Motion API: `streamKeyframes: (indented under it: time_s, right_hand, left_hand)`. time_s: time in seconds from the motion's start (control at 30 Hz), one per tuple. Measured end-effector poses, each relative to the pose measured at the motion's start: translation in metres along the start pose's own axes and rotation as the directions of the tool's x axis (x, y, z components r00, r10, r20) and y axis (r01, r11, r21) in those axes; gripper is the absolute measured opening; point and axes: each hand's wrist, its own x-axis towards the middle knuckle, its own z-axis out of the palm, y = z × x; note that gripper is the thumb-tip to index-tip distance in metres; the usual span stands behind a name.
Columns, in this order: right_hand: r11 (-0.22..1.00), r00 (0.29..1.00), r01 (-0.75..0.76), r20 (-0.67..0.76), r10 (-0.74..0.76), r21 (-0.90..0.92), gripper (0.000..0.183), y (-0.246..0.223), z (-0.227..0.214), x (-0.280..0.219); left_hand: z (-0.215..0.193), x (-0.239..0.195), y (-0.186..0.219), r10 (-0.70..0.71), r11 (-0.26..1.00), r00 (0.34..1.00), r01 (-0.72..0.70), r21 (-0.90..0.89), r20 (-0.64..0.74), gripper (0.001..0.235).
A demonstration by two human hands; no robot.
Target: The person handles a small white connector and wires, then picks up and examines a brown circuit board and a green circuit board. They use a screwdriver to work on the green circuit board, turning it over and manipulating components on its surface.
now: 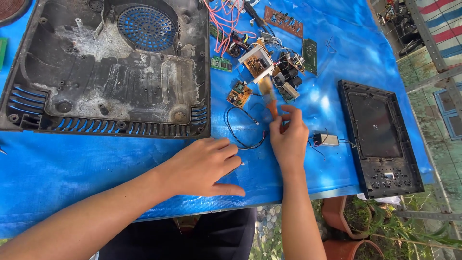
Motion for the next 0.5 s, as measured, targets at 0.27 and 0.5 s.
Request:
streamKeyframes:
  time_s: [0.27,0.5]
  right_hand:
    - [0.983,0.980,-0.034,-0.190,0.068,0.179,0.015,0.007,-0.009,-0.009]
    - [0.994,0.987,-0.044,-0.151,0.059,0.101,0.012,0.004,-0.004,-0.009]
  left_hand:
    - [0.023,-0.004,0.001,-0.184,0.944,0.974,0.138,0.300,0.130,0.023]
    - [0.034,-0.001,-0.001,-0.166,0.907,0.960,0.059,0.416,0.225,0.020]
